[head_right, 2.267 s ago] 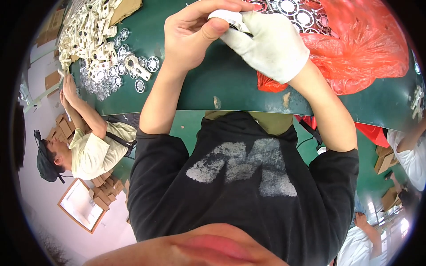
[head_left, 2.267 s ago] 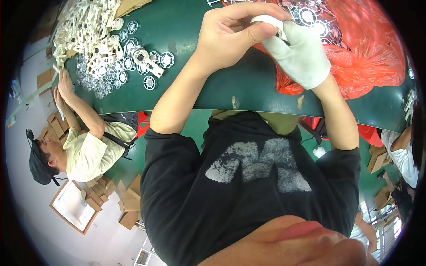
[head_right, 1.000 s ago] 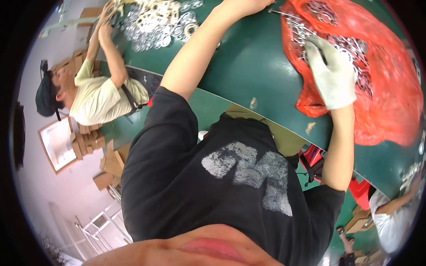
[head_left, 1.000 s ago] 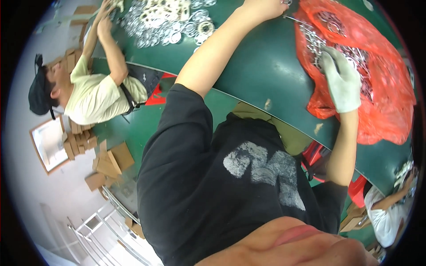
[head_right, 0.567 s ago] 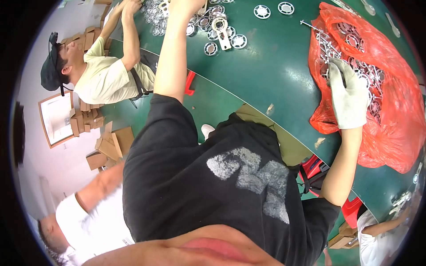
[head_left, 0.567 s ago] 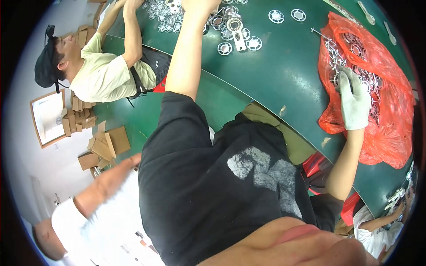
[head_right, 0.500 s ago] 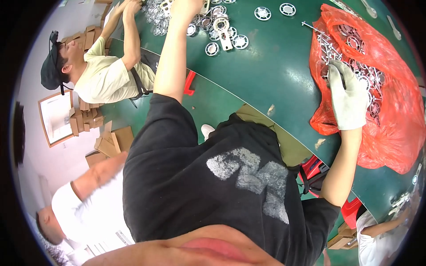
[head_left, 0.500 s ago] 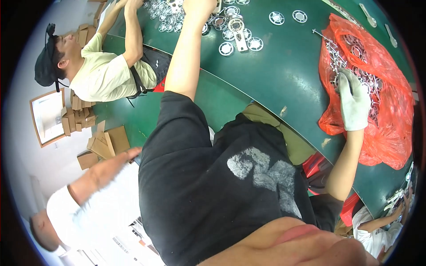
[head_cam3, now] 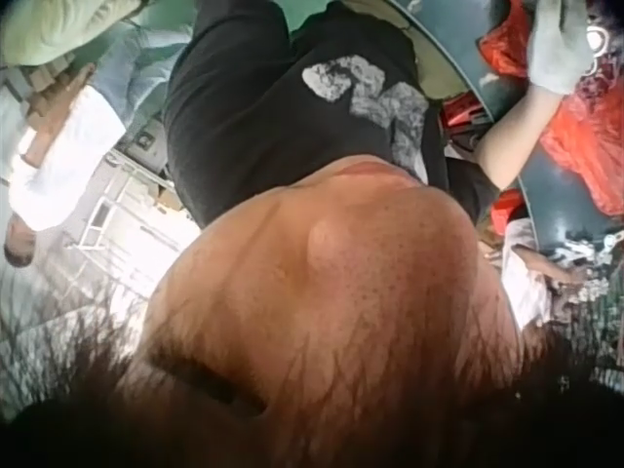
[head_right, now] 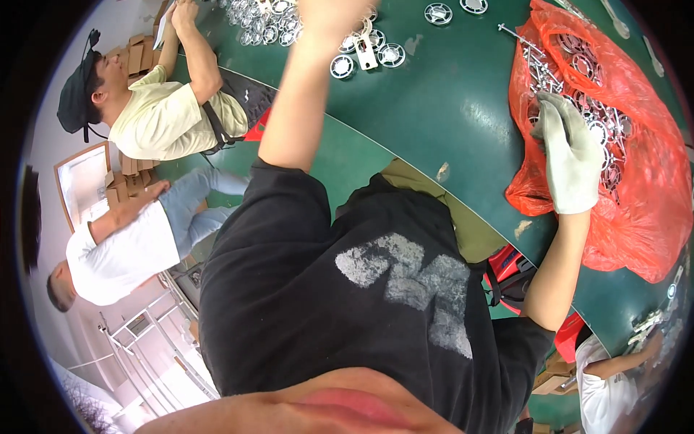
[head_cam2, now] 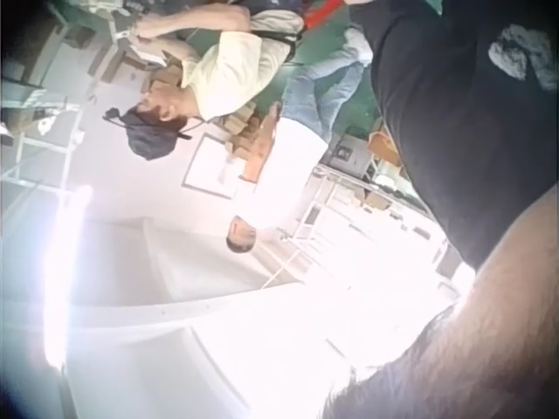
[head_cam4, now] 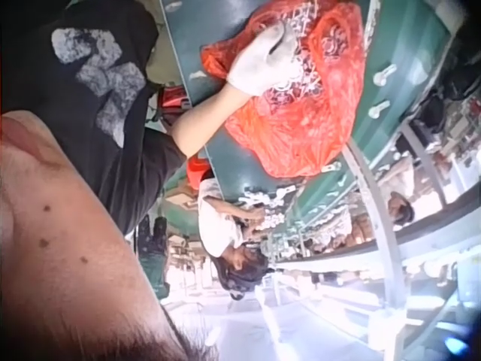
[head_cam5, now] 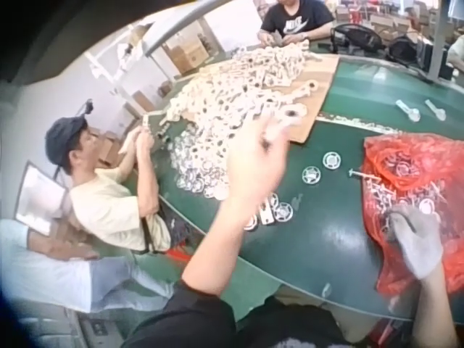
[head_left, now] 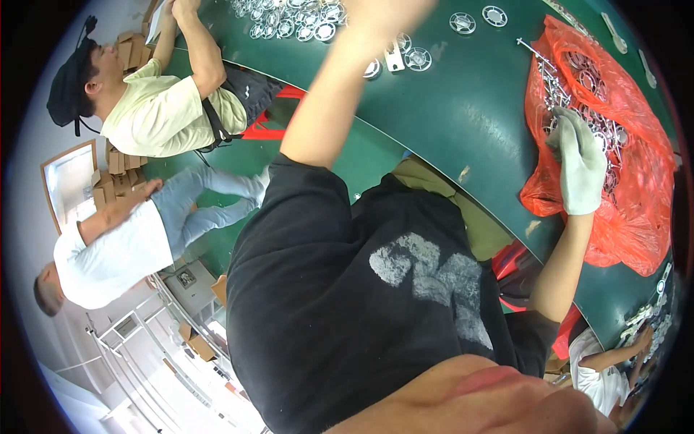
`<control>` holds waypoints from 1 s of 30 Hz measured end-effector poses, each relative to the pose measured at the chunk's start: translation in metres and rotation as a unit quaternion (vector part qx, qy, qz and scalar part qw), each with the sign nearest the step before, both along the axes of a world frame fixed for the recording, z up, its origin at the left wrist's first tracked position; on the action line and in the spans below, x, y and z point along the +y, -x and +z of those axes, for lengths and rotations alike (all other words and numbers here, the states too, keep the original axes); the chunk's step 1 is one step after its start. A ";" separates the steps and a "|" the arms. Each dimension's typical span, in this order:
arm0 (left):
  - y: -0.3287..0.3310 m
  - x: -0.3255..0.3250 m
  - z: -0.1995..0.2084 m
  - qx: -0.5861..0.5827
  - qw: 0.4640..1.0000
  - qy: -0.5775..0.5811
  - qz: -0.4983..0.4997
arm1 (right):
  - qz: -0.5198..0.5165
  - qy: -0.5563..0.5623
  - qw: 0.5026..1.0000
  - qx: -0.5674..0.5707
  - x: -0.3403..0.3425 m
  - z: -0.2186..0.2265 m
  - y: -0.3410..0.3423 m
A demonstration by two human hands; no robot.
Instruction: The person assembles small circular components, metal rings, and plastic housings by hand at a workbench.
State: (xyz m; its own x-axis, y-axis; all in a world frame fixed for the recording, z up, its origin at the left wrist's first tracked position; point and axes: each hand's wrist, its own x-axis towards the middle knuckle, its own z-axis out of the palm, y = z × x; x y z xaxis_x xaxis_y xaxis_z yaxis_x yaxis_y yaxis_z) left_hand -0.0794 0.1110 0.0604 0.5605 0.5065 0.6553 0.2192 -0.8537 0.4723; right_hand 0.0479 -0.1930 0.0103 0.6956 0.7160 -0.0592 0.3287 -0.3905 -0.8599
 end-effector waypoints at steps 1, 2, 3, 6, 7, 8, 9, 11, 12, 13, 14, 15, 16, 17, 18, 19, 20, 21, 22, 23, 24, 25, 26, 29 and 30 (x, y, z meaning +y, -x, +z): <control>-0.005 -0.025 -0.015 -0.132 0.987 -0.033 -0.086 | 0.019 -0.013 0.997 0.068 0.001 0.006 0.002; 0.005 -0.064 -0.002 -0.067 0.991 0.013 -0.115 | 0.061 -0.072 0.991 0.099 0.004 0.008 0.004; -0.006 -0.089 -0.025 0.017 0.992 -0.063 -0.109 | 0.083 -0.120 0.981 0.125 0.000 0.008 0.004; 0.000 -0.149 -0.038 0.023 0.982 -0.061 -0.176 | -0.073 -0.202 0.939 0.268 0.005 0.000 0.016; -0.001 -0.155 -0.042 0.019 0.976 -0.046 -0.210 | -0.073 -0.140 0.960 0.233 0.002 0.001 0.009; 0.000 -0.158 -0.044 0.015 0.969 -0.031 -0.243 | -0.073 -0.168 0.954 0.237 0.003 0.001 0.010; 0.006 -0.155 -0.046 0.031 0.965 -0.012 -0.260 | -0.073 -0.196 0.948 0.240 0.007 0.004 0.013; 0.012 -0.133 -0.046 0.029 0.957 -0.040 -0.286 | -0.068 -0.200 0.939 0.271 0.011 0.009 0.016; 0.021 -0.117 -0.040 0.024 0.962 -0.027 -0.269 | -0.076 -0.169 0.949 0.253 0.014 0.014 0.019; 0.030 -0.100 -0.036 0.065 0.976 -0.034 -0.204 | -0.057 -0.175 0.956 0.226 0.015 0.016 0.020; 0.039 -0.080 -0.031 0.117 0.980 -0.079 -0.143 | -0.066 -0.174 0.956 0.226 0.011 0.017 0.017; 0.048 -0.060 -0.028 0.185 0.970 -0.106 -0.118 | -0.057 -0.136 0.969 0.200 0.006 0.021 0.015; 0.053 -0.047 -0.015 0.130 0.944 -0.280 -0.113 | -0.050 -0.097 0.979 0.174 0.001 0.023 0.013; 0.062 -0.042 -0.013 0.155 0.936 -0.299 -0.104 | -0.058 -0.098 0.978 0.175 0.000 0.022 0.012; 0.072 -0.034 -0.028 0.239 0.935 -0.249 -0.078 | -0.023 -0.077 0.984 0.160 0.000 0.020 0.009; 0.083 -0.026 -0.044 0.321 0.925 -0.197 -0.049 | 0.015 -0.056 0.988 0.145 0.001 0.018 0.006; 0.085 -0.024 -0.049 0.324 0.926 -0.184 -0.058 | 0.030 -0.045 0.989 0.138 0.003 0.023 0.006; 0.084 -0.021 -0.052 0.326 0.927 -0.171 -0.067 | 0.017 -0.079 0.984 0.161 0.009 0.029 0.015; 0.083 -0.022 -0.049 0.326 0.926 -0.179 -0.068 | 0.014 -0.079 0.981 0.175 0.009 0.027 0.016; 0.077 -0.025 -0.047 0.300 0.936 -0.167 -0.072 | 0.011 -0.079 0.979 0.190 0.009 0.024 0.015; 0.069 -0.028 -0.046 0.275 0.946 -0.153 -0.075 | 0.016 -0.061 0.978 0.197 0.007 0.024 0.013; 0.062 -0.029 -0.044 0.238 0.958 -0.120 -0.107 | 0.026 -0.036 0.982 0.182 0.009 0.028 0.013; 0.054 -0.036 -0.042 0.201 0.968 -0.019 -0.148 | 0.036 -0.011 0.985 0.168 0.010 0.031 0.012; 0.025 -0.052 -0.048 0.094 0.951 0.140 -0.260 | 0.005 -0.008 0.993 0.121 0.009 0.024 0.015; 0.016 -0.058 -0.050 0.076 0.943 0.162 -0.280 | -0.015 -0.007 0.997 0.079 0.009 0.021 0.016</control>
